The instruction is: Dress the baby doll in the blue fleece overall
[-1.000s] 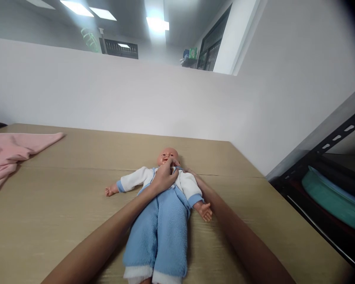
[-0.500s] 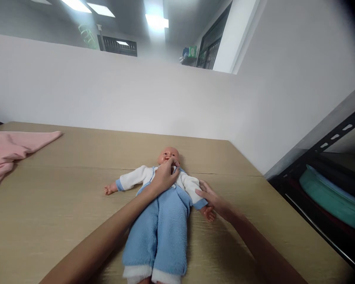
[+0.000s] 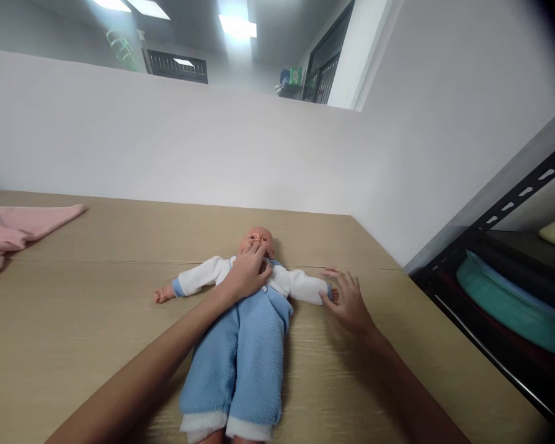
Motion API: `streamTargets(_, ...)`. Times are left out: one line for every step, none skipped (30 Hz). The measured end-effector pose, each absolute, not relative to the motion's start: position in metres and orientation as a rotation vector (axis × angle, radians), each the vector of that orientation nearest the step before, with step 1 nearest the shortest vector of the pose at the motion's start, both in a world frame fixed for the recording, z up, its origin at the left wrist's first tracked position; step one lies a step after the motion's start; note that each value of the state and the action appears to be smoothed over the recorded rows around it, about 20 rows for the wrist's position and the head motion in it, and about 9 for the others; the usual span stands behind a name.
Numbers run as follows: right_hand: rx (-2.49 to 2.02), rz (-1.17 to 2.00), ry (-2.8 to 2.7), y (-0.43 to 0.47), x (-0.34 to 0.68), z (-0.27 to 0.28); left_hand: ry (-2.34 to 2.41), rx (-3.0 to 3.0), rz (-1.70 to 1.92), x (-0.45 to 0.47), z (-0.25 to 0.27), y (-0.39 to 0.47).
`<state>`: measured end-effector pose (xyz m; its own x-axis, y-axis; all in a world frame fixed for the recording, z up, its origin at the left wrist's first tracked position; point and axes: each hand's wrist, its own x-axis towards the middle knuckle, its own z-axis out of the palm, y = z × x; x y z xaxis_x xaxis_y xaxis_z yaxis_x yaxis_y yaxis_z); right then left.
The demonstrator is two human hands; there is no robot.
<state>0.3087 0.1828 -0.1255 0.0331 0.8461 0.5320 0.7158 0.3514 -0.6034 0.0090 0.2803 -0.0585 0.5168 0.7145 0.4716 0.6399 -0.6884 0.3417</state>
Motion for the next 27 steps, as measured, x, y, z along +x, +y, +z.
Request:
streamTargets(-1.349,0.096,-1.751,0.177,0.296,-0.122,1.178,2.651,0.902,0.009,-0.056,0.279)
streamTargets(-1.293,0.110,-1.783,0.170,0.282,-0.119,1.164,2.672,0.898,0.008,-0.054,0.278)
streamTargets(-1.248,0.200,-1.805,0.164,0.268,-0.116,1.135,2.688,0.890,0.008,-0.051,0.276)
streamTargets(-1.218,0.342,-1.823,0.158,0.255,-0.115,1.093,2.702,0.883,0.007,-0.048,0.275)
streamTargets(-1.194,0.511,-1.836,0.153,0.244,-0.115,1.042,2.716,0.872,0.007,-0.045,0.273)
streamTargets(-1.177,0.670,-1.831,0.151,0.235,-0.115,0.988,2.727,0.856,0.006,-0.042,0.271)
streamTargets(-1.160,0.806,-1.809,0.151,0.228,-0.117,0.938,2.732,0.832,0.006,-0.040,0.270)
streamTargets(-1.141,0.915,-1.773,0.153,0.224,-0.119,0.902,2.730,0.803,0.006,-0.039,0.268)
streamTargets(-1.123,1.025,-1.717,0.157,0.222,-0.121,0.885,2.723,0.774,0.006,-0.038,0.266)
streamTargets(-1.104,1.139,-1.646,0.162,0.221,-0.123,0.882,2.713,0.750,0.007,-0.038,0.263)
streamTargets(-1.083,1.256,-1.573,0.168,0.222,-0.124,0.889,2.704,0.730,0.007,-0.038,0.261)
streamTargets(-1.062,1.368,-1.505,0.175,0.222,-0.125,0.895,2.697,0.712,0.008,-0.039,0.260)
streamTargets(-1.045,1.467,-1.449,0.181,0.222,-0.125,0.890,2.692,0.691,0.009,-0.039,0.258)
streamTargets(-1.030,1.536,-1.404,0.186,0.222,-0.126,0.872,2.685,0.663,0.009,-0.040,0.257)
streamTargets(-1.018,1.571,-1.375,0.191,0.222,-0.126,0.846,2.676,0.629,0.010,-0.041,0.256)
streamTargets(-1.007,1.580,-1.355,0.194,0.221,-0.127,0.822,2.661,0.592,0.010,-0.042,0.255)
streamTargets(-0.997,1.586,-1.331,0.196,0.221,-0.128,0.802,2.642,0.558,0.011,-0.042,0.254)
streamTargets(-0.990,1.583,-1.307,0.197,0.220,-0.130,0.786,2.621,0.530,0.011,-0.043,0.254)
streamTargets(-0.985,1.572,-1.290,0.197,0.220,-0.131,0.778,2.600,0.509,0.012,-0.044,0.254)
streamTargets(-0.981,1.557,-1.278,0.196,0.220,-0.132,0.776,2.581,0.491,0.012,-0.044,0.253)
streamTargets(-0.979,1.542,-1.270,0.195,0.221,-0.133,0.777,2.568,0.475,0.013,-0.045,0.253)
streamTargets(-0.978,1.520,-1.269,0.194,0.221,-0.134,0.784,2.556,0.467,0.013,-0.046,0.253)
streamTargets(-0.978,1.490,-1.271,0.192,0.221,-0.133,0.794,2.542,0.466,0.013,-0.046,0.252)
streamTargets(-0.977,1.454,-1.274,0.189,0.221,-0.133,0.799,2.520,0.469,0.013,-0.046,0.252)
streamTargets(-0.972,1.416,-1.278,0.187,0.220,-0.132,0.793,2.489,0.472,0.013,-0.046,0.252)
streamTargets(-0.964,1.377,-1.282,0.185,0.219,-0.132,0.780,2.454,0.474,0.013,-0.045,0.252)
streamTargets(-0.954,1.339,-1.287,0.182,0.218,-0.131,0.767,2.420,0.478,0.012,-0.044,0.252)
